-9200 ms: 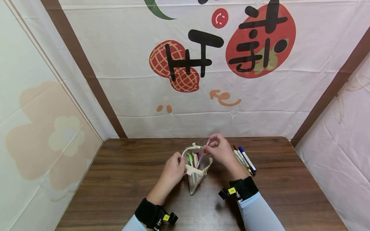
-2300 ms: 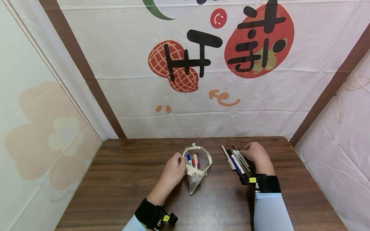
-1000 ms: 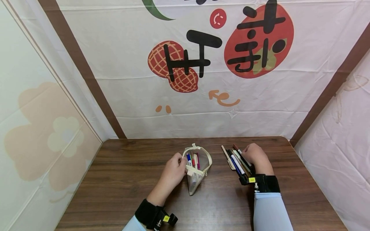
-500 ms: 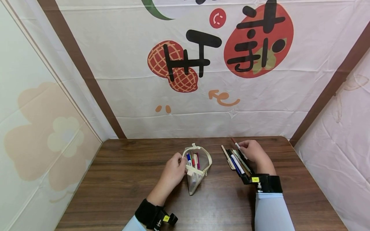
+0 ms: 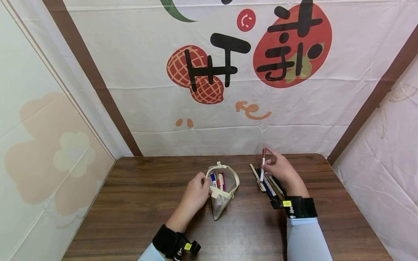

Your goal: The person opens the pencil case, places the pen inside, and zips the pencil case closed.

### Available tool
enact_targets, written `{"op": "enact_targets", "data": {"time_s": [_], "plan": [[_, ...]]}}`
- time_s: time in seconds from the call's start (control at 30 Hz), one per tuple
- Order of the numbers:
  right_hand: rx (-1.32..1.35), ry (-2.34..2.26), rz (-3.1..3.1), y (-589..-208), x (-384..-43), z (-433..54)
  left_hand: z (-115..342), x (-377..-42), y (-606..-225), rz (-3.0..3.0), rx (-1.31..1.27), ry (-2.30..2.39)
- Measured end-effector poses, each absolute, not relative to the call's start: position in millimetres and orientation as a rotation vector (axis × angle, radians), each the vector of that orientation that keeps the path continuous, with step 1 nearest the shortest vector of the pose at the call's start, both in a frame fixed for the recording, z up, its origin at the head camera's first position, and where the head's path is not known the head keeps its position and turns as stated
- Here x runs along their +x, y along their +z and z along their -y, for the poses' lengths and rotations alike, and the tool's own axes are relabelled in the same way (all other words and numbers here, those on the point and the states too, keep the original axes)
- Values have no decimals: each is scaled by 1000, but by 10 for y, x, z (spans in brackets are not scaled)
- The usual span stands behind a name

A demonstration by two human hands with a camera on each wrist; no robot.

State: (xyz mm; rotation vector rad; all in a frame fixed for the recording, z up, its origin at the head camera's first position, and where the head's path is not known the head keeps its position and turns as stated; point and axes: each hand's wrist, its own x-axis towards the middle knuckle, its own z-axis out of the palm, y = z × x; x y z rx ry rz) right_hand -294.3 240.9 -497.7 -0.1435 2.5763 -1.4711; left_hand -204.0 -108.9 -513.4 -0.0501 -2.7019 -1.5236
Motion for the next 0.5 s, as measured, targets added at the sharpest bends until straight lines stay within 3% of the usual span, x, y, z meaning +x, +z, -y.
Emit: {"op": "enact_targets", "data": {"time_s": [0.5], "plan": [[-270, -1653, -2494, -4942, -2887, -1682, 1097, -2042, -5119, 2727, -29, -1527]]}}
